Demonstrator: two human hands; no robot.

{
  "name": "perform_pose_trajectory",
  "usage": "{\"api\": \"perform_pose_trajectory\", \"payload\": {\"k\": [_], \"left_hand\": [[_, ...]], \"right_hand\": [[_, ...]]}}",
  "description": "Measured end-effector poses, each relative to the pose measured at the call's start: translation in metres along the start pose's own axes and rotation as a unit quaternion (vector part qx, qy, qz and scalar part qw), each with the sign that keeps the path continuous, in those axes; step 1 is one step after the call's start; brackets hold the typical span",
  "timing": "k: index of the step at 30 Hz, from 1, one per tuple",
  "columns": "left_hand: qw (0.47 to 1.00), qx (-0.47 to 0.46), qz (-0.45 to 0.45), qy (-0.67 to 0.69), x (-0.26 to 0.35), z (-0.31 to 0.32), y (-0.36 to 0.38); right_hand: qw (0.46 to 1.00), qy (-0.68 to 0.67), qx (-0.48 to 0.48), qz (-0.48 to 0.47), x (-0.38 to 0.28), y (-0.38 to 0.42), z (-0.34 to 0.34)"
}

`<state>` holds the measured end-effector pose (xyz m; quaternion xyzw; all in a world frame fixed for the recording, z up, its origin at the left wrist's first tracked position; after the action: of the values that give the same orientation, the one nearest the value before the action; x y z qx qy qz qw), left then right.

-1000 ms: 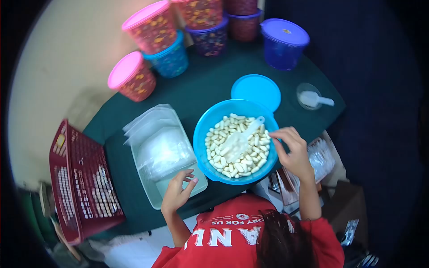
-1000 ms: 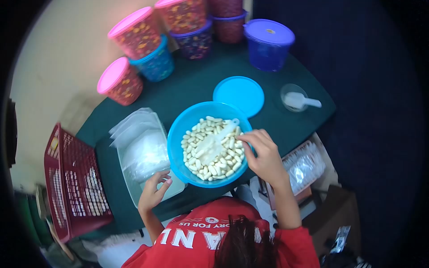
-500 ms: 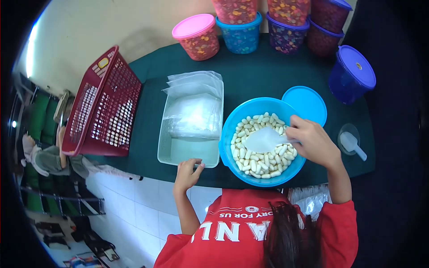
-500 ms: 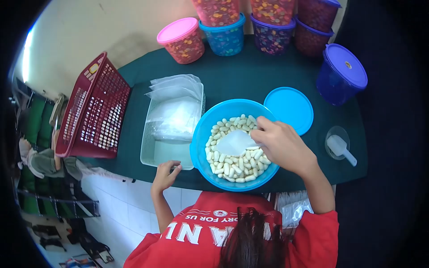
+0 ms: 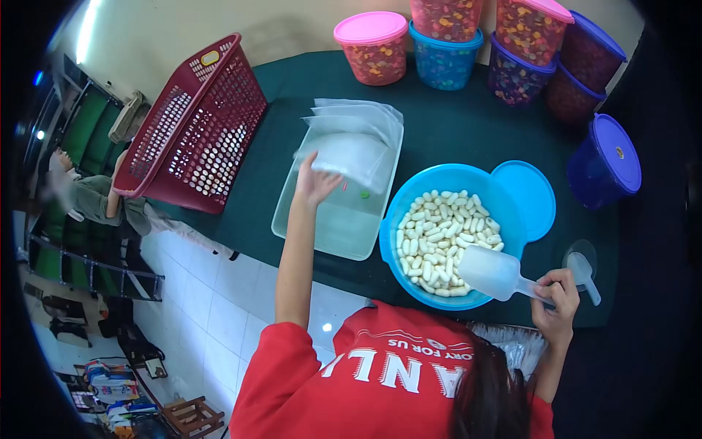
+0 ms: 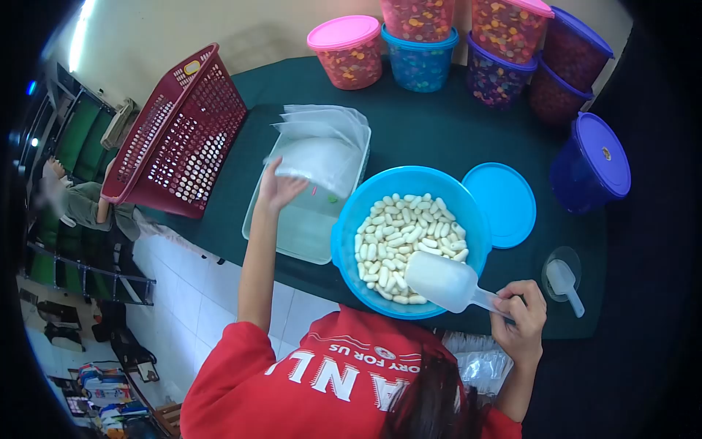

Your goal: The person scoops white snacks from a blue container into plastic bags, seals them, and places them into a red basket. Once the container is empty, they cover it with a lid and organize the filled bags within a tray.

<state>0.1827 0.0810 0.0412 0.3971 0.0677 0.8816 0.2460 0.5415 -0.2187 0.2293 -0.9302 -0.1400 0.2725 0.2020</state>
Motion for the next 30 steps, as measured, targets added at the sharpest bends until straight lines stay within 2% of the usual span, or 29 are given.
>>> {"api": "perform_pose_trajectory", "payload": {"k": [2, 3, 5, 6, 8, 9, 11, 12, 13, 15, 17, 19, 20, 22, 24, 25, 27, 28, 29, 30], "left_hand": [[0.995, 0.082, 0.041, 0.046, 0.027, 0.025, -0.012], [0.995, 0.084, 0.038, 0.046, 0.035, 0.035, -0.02], [0.998, 0.001, 0.06, -0.036, 0.056, 0.061, -0.039], [0.998, -0.003, 0.057, -0.039, 0.059, 0.065, -0.047], [0.976, -0.035, 0.036, -0.213, 0.063, 0.078, -0.061], [0.975, -0.042, 0.032, -0.215, 0.062, 0.076, -0.067], [0.941, -0.072, 0.001, -0.33, 0.058, 0.074, -0.075], [0.937, -0.069, -0.008, -0.343, 0.056, 0.069, -0.077], [0.935, -0.08, -0.013, -0.346, 0.055, 0.071, -0.073], [0.894, -0.059, -0.019, -0.444, 0.055, 0.069, -0.06], [0.857, -0.063, 0.002, -0.512, 0.058, 0.067, -0.047], [0.833, -0.078, 0.025, -0.547, 0.06, 0.071, -0.025], [0.83, -0.09, 0.029, -0.549, 0.058, 0.066, -0.02], [0.841, -0.095, 0.032, -0.532, 0.053, 0.046, -0.015], [0.841, -0.1, 0.032, -0.53, 0.048, 0.04, -0.011], [0.844, -0.1, 0.039, -0.526, 0.045, 0.044, -0.003], [0.86, -0.099, 0.033, -0.499, 0.038, 0.045, 0.004], [0.868, -0.103, 0.039, -0.484, 0.034, 0.04, 0.004], [0.875, -0.104, 0.044, -0.471, 0.032, 0.037, 0.003], [0.873, -0.108, 0.045, -0.473, 0.029, 0.042, 0.005]], "right_hand": [[1.0, -0.011, -0.005, 0.025, 0.001, 0.004, 0.006], [1.0, -0.012, -0.006, 0.028, 0.0, 0.005, 0.008], [0.999, -0.014, 0.006, 0.05, -0.001, 0.004, 0.011], [0.998, -0.012, 0.01, 0.053, -0.003, 0.003, 0.013], [0.997, -0.016, 0.029, 0.076, -0.006, 0.004, 0.015], [0.996, -0.013, 0.034, 0.082, -0.009, 0.005, 0.015], [0.994, -0.001, 0.054, 0.095, -0.014, 0.007, 0.015], [0.993, 0.004, 0.06, 0.103, -0.018, 0.009, 0.014], [0.99, 0.005, 0.084, 0.115, -0.021, 0.012, 0.011], [0.984, 0.018, 0.114, 0.137, -0.026, 0.022, 0.007], [0.961, 0.023, 0.243, 0.131, -0.03, 0.043, -0.003], [0.938, 0.027, 0.309, 0.152, -0.033, 0.064, -0.002], [0.951, 0.094, 0.247, 0.164, -0.039, 0.064, 0.002], [0.973, 0.12, 0.1, 0.171, -0.035, 0.059, 0.017], [0.962, 0.108, 0.18, 0.175, -0.04, 0.075, 0.017], [0.955, 0.127, 0.189, 0.189, -0.043, 0.08, 0.017], [0.946, 0.147, 0.241, 0.162, -0.053, 0.085, 0.012], [0.959, 0.166, 0.143, 0.181, -0.049, 0.079, 0.017], [0.957, 0.168, 0.148, 0.185, -0.046, 0.082, 0.016], [0.952, 0.083, 0.191, 0.222, -0.034, 0.091, 0.015]]}}
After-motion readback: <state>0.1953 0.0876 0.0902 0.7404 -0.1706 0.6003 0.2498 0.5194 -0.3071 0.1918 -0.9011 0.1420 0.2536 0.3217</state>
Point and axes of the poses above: each hand's wrist, its own y-axis away from the middle knuckle, its own z-axis out of the palm, x = y × z, the point moved 7 cm from there along -y, towards the middle knuckle, and after that the axes turned 11 degrees about -x, right-handed, at the moved point
